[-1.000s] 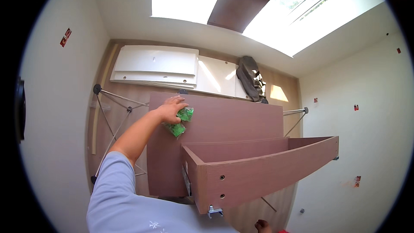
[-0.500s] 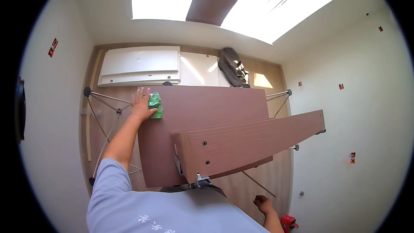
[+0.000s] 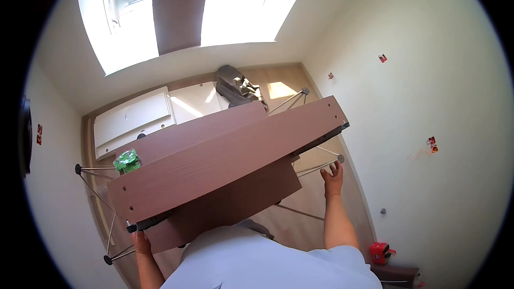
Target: The person installs metal drawer slides onto a wooden board using an electric drill and screws.
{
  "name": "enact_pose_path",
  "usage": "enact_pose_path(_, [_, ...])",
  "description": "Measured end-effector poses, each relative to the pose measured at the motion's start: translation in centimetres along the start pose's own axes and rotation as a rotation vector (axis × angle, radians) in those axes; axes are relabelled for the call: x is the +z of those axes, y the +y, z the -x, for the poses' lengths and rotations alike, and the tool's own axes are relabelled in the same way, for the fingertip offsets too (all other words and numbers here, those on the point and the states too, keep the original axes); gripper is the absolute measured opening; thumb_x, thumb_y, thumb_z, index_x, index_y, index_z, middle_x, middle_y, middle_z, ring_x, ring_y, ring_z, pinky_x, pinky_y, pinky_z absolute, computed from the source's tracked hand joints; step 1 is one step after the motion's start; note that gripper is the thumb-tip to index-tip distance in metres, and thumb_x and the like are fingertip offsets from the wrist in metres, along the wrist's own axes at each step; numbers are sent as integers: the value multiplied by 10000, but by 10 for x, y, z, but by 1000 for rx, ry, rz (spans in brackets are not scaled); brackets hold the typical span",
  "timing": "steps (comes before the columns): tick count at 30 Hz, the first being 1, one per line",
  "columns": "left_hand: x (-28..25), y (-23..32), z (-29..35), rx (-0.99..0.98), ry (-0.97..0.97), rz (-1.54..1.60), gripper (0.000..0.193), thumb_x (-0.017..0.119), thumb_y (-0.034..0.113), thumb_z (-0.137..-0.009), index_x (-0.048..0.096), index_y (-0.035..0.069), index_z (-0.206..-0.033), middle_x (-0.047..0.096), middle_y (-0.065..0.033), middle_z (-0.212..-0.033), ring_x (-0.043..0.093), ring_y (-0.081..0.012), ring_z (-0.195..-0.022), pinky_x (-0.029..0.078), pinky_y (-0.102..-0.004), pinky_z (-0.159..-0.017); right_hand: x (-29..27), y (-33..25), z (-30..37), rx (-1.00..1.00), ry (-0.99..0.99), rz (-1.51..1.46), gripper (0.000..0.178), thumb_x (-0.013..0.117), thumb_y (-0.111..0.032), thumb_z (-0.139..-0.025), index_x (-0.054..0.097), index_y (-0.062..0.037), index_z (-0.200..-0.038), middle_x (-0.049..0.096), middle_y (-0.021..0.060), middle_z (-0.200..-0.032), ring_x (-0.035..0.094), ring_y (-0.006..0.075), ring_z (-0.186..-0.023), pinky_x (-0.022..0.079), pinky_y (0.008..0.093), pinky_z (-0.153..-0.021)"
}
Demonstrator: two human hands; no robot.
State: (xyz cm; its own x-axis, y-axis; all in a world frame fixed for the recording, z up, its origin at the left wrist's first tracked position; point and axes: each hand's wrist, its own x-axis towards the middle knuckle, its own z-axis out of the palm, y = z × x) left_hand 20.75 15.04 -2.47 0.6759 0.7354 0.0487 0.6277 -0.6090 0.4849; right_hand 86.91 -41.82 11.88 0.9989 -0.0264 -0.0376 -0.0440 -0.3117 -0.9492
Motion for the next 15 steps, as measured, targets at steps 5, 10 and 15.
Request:
enact_pose_path(5, [-64, 285, -23, 22, 292, 702, 878, 643, 87, -882, 260, -29, -1662, 493, -178, -1581, 487, -317, -1458, 350, -441, -1256, -38, -35, -172, -275, -205, -225, 1139, 955, -477, -799, 328, -47, -1649, 418, 182, -1675, 384, 353, -1577, 330, 514, -1267])
enact_pose_path(10, [-51, 338, -39, -242, 510, 627, 754, 669, 70, -941, 340, -35, -1611, 545, -168, -1504, 534, -295, -1386, 376, -426, -1221, -49, -50, -234, -358, -267, -227, 942, 893, -561, -864, 482, 10, -1492, 632, 119, -1355, 600, 231, -1251, 473, 376, -1102])
enact_pose_path(15, [-57, 349, -40, -267, 503, 521, 612, 608, 79, -1022, 396, -38, -1584, 560, -167, -1500, 540, -300, -1373, 383, -437, -1209, -58, -53, -235, -364, -253, -255, 805, 834, -537, -934, 524, 8, -1438, 666, 104, -1291, 633, 219, -1167, 501, 363, -1038])
